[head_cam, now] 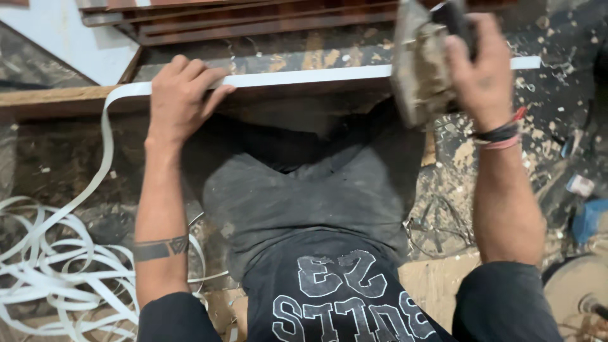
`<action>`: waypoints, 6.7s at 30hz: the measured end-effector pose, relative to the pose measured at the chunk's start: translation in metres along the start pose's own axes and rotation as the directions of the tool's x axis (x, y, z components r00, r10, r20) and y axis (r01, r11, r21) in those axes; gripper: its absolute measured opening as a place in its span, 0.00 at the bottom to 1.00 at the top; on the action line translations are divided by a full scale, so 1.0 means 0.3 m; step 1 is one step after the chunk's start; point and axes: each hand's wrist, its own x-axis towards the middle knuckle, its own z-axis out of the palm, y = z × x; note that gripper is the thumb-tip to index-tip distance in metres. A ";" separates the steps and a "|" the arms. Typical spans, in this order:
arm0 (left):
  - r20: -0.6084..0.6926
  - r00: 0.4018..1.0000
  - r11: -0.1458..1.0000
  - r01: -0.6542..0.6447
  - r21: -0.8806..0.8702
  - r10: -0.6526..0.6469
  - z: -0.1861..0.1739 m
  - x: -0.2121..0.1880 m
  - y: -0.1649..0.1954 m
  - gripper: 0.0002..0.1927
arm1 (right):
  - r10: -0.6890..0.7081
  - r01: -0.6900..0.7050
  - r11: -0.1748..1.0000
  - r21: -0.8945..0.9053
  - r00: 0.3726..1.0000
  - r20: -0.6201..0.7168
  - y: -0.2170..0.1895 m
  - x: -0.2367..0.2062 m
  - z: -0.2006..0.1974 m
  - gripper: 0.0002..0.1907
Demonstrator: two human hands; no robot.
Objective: The person sits on the workshop floor and applies white edge banding tape to the front edge of a wooden board resting on their lap. They press the tape along the edge, run a heated hand iron over it to activate the adhesive, and press and smooth the tape down by hand along the length of the board.
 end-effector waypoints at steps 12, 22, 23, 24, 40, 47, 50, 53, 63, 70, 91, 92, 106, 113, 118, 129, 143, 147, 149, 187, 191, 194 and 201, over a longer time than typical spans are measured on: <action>0.034 0.999 0.999 0.026 0.033 -0.027 0.021 -0.011 -0.004 0.11 | 0.514 -0.476 0.817 0.325 0.857 -0.039 0.397 -0.081 -0.310 0.06; 0.048 0.999 1.000 0.027 -0.010 -0.026 -0.006 -0.002 -0.002 0.11 | 0.029 -0.036 0.992 0.117 0.997 0.068 -0.076 0.059 0.098 0.15; 0.046 0.999 0.999 0.029 -0.027 -0.028 -0.009 -0.002 -0.003 0.11 | -0.058 0.052 0.988 0.148 0.998 0.038 -0.158 0.078 0.163 0.15; 0.043 0.999 0.999 0.033 -0.044 -0.031 -0.013 -0.003 -0.006 0.11 | -0.033 0.025 0.994 0.105 0.996 0.082 -0.241 0.096 0.225 0.15; 0.100 0.993 0.997 0.067 -0.022 -0.065 -0.034 -0.023 -0.054 0.13 | 0.022 -0.052 0.979 0.198 0.988 0.153 -0.525 0.165 0.396 0.18; 0.150 0.984 0.996 0.090 0.022 -0.092 -0.008 -0.051 -0.053 0.11 | -0.058 0.069 0.994 0.080 0.990 -0.130 0.008 0.010 0.049 0.14; 0.147 0.984 0.994 0.098 0.041 -0.103 0.001 -0.067 -0.054 0.11 | 0.106 -0.112 0.993 -0.028 0.981 -0.161 0.292 -0.068 -0.118 0.12; 0.134 0.986 0.994 0.092 0.054 -0.098 0.010 -0.078 -0.065 0.10 | 0.315 -0.322 0.947 -0.011 0.933 -0.173 0.531 -0.150 -0.268 0.14; 0.131 0.986 0.995 0.098 0.021 -0.100 0.001 -0.068 -0.055 0.10 | 0.547 -0.492 0.800 0.342 0.834 -0.079 0.643 -0.172 -0.365 0.19; 0.107 0.991 0.997 0.074 0.017 -0.075 -0.027 -0.037 -0.041 0.10 | 0.319 -0.341 0.911 0.232 0.939 0.128 0.168 -0.009 -0.103 0.11; 0.040 0.996 0.995 0.081 -0.059 -0.079 -0.062 -0.035 -0.068 0.12 | -0.013 -0.022 0.984 0.177 0.981 0.193 -0.594 0.181 0.432 0.15; 0.042 0.996 0.995 0.083 -0.060 -0.081 -0.061 -0.034 -0.066 0.11 | -0.003 -0.027 0.986 0.163 0.983 0.181 -0.545 0.170 0.402 0.15; 0.146 0.983 0.994 0.109 0.009 -0.109 -0.004 -0.064 -0.078 0.10 | 0.450 -0.432 0.893 0.129 0.874 -0.183 0.521 -0.101 -0.231 0.14; 0.146 0.981 0.990 0.122 0.064 -0.131 0.031 -0.107 -0.100 0.09 | 0.577 -0.413 0.801 0.434 0.725 -0.376 0.785 -0.291 -0.375 0.15; 0.156 0.977 0.988 0.138 0.067 -0.147 0.035 -0.124 -0.117 0.07 | 0.586 -0.544 0.810 0.218 0.734 -0.343 0.738 -0.467 -0.196 0.17; 0.196 0.968 0.987 0.145 0.063 -0.155 0.023 -0.128 -0.111 0.08 | 0.828 -0.834 0.550 0.038 0.539 -0.156 0.510 -0.634 0.304 0.25; 0.174 0.972 0.987 0.150 0.051 -0.157 0.007 -0.086 -0.064 0.10 | 0.306 -0.307 0.952 -0.019 0.951 -0.044 0.724 -0.073 -0.137 0.18; 0.184 0.969 0.986 0.154 0.067 -0.164 -0.002 -0.041 -0.055 0.09 | 0.208 -0.125 0.942 -0.312 0.945 0.251 0.647 0.033 -0.121 0.18; 0.162 0.977 0.990 0.142 0.012 -0.142 -0.013 -0.025 -0.053 0.09 | 0.102 0.013 0.921 -0.389 0.957 0.273 0.541 0.106 -0.031 0.16; 0.138 0.974 0.983 0.181 0.010 -0.181 -0.042 -0.053 -0.015 0.10 | 0.349 -0.316 0.913 -0.259 0.933 0.089 0.608 0.065 -0.097 0.26; 0.112 0.979 0.986 0.168 0.007 -0.168 -0.035 -0.042 -0.017 0.12 | -0.280 0.313 0.862 -0.400 0.950 0.140 0.302 0.161 0.068 0.12; 0.120 0.981 0.988 0.155 0.011 -0.155 -0.031 -0.047 -0.020 0.12 | -0.041 0.077 0.991 -0.108 0.951 0.305 -0.097 0.206 0.396 0.25; 0.114 0.977 0.984 0.178 0.019 -0.179 -0.036 -0.055 -0.031 0.13 | -0.472 0.489 0.872 0.039 0.814 0.338 -0.653 0.300 0.824 0.37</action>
